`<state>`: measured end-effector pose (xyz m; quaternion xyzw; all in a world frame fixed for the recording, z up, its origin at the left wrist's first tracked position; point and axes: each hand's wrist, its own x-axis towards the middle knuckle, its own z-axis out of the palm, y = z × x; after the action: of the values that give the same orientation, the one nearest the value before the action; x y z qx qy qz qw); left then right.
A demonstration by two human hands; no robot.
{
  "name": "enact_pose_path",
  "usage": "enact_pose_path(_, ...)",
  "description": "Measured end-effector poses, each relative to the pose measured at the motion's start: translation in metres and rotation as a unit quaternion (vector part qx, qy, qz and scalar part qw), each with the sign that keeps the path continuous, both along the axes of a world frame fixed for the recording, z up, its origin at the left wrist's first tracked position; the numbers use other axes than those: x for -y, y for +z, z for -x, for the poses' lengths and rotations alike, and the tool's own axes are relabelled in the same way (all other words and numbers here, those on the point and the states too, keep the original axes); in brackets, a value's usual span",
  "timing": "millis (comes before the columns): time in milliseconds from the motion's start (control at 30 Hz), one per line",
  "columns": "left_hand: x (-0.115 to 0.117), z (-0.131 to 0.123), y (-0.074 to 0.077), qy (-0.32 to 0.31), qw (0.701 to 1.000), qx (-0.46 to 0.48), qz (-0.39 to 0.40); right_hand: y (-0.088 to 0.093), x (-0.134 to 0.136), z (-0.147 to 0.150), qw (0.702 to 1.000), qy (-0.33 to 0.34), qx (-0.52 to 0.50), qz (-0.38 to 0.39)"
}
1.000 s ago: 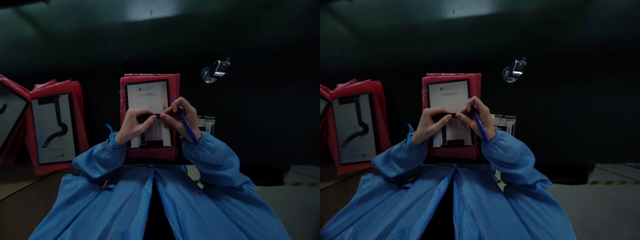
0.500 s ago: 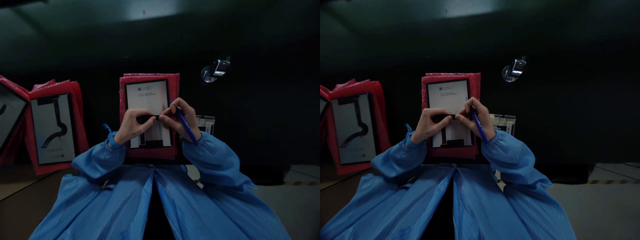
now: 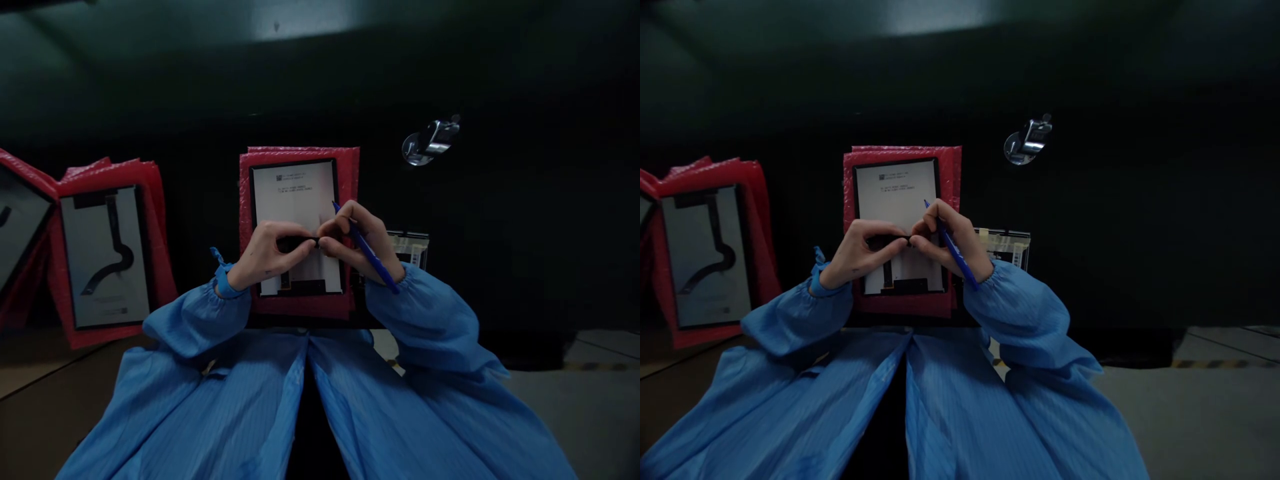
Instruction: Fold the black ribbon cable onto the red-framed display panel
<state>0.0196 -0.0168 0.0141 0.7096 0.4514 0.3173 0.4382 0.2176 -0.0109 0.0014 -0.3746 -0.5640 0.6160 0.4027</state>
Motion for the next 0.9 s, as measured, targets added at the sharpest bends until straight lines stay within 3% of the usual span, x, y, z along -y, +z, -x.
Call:
enact_pose_path(233,-0.005,0.001,0.004,-0.038,0.999,-0.009,-0.004,-0.006,-0.002,0.002,0.997,-0.014,0.042,-0.057)
enact_pose_path(300,-0.003,0.009,0.012,0.002,0.998,-0.054,-0.04,-0.001,0.003,-0.001,0.987,-0.066,0.092,-0.109)
enact_pose_path(367,0.009,0.02,0.023,0.08,0.988,-0.108,-0.07,0.006,0.016,-0.005,0.958,-0.171,0.137,-0.185)
enact_pose_path(467,0.042,0.036,0.029,0.158,0.963,-0.216,-0.023,0.008,0.053,-0.005,0.904,-0.277,0.172,-0.276)
enact_pose_path(567,0.075,0.042,0.019,0.17,0.908,-0.373,0.087,-0.008,0.089,0.01,0.889,-0.138,0.276,-0.337)
enact_pose_path(633,0.085,0.041,0.011,0.154,0.883,-0.421,0.142,-0.021,0.104,0.024,0.877,-0.077,0.326,-0.345)
enact_pose_path(733,0.087,0.036,0.011,0.131,0.907,-0.357,0.18,-0.033,0.111,0.041,0.873,-0.087,0.347,-0.331)
enact_pose_path(833,0.085,0.027,0.033,0.142,0.957,-0.2,0.155,-0.032,0.108,0.041,0.873,-0.14,0.318,-0.342)
enact_pose_path(900,0.084,0.02,0.049,0.115,0.981,-0.102,0.119,-0.029,0.104,0.032,0.871,-0.182,0.286,-0.356)
